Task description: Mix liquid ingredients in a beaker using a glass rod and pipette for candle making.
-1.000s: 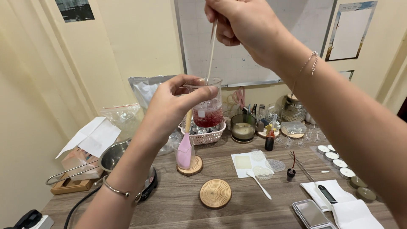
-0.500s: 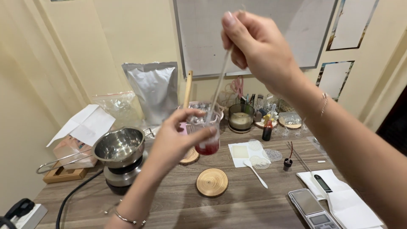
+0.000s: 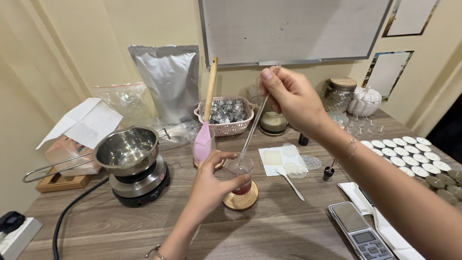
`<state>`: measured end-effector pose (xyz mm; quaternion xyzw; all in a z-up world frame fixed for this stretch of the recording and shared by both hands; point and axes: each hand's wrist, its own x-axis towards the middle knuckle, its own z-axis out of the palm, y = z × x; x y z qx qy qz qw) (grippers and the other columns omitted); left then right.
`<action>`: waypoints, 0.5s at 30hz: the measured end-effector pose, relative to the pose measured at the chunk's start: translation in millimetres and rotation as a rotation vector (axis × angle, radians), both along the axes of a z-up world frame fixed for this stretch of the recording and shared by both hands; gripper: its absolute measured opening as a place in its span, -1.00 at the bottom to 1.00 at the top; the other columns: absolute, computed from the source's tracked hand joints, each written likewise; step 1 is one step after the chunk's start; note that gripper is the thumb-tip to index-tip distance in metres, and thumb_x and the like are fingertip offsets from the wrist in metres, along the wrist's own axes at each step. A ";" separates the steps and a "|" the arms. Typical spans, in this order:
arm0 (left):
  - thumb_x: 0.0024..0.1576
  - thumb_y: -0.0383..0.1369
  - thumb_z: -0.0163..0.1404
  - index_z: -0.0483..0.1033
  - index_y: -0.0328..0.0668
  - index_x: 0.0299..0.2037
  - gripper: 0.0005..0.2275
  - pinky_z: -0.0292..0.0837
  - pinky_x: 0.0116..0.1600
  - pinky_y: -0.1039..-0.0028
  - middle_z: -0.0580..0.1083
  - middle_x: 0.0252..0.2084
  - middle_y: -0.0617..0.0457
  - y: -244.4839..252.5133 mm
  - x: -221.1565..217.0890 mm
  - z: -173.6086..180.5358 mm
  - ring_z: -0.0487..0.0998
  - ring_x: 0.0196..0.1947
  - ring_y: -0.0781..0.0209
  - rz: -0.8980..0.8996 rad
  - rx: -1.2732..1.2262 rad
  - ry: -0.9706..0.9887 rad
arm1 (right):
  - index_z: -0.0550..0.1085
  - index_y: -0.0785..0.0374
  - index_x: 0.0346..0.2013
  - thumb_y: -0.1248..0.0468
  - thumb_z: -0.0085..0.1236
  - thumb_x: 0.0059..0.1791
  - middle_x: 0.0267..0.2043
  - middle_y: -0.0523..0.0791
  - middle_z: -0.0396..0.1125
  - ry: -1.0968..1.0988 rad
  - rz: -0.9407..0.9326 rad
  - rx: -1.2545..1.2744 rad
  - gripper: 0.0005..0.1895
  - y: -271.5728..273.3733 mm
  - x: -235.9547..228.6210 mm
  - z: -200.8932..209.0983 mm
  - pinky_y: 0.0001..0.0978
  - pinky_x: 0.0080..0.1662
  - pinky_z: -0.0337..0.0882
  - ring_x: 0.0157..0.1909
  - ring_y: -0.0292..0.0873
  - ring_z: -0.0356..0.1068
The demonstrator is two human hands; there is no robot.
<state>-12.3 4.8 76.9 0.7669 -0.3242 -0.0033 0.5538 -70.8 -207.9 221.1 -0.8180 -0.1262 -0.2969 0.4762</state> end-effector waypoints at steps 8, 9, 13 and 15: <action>-0.26 -0.12 0.35 0.58 0.00 0.03 -0.43 0.25 0.32 0.21 0.46 0.16 0.04 -7.3 4.3 -45.0 0.31 0.30 0.06 0.079 0.103 0.006 | 0.40 0.22 -0.37 0.06 -0.16 0.19 -0.57 -0.31 0.11 0.064 0.032 0.024 -0.62 -2.8 10.6 -25.4 -0.57 -0.49 0.10 -0.55 -0.45 0.04; -0.26 -0.14 0.36 0.59 0.01 0.06 -0.41 0.23 0.32 0.21 0.43 0.18 0.04 -8.0 2.8 -47.2 0.28 0.31 0.05 0.098 0.112 0.028 | 0.41 0.22 -0.36 0.06 -0.15 0.19 -0.57 -0.31 0.10 0.086 0.025 0.036 -0.63 -2.3 11.3 -28.8 -0.56 -0.49 0.09 -0.54 -0.44 0.04; -0.25 -0.12 0.36 0.57 -0.08 -0.01 -0.44 0.23 0.33 0.24 0.45 0.15 0.07 -9.3 -4.5 -42.9 0.26 0.29 0.09 0.087 0.131 0.027 | 0.39 0.22 -0.37 0.06 -0.15 0.19 -0.58 -0.31 0.07 0.139 -0.017 -0.047 -0.63 2.3 3.9 -35.4 -0.56 -0.48 0.10 -0.53 -0.44 0.02; -0.24 -0.11 0.34 0.53 -0.06 0.07 -0.39 0.28 0.29 0.28 0.44 0.11 0.11 -10.4 -7.2 -39.1 0.23 0.26 0.13 0.079 0.163 0.101 | 0.41 0.22 -0.35 0.07 -0.17 0.20 -0.58 -0.31 0.09 0.121 -0.035 -0.096 -0.63 -0.4 4.3 -41.9 -0.57 -0.46 0.13 -0.52 -0.44 0.06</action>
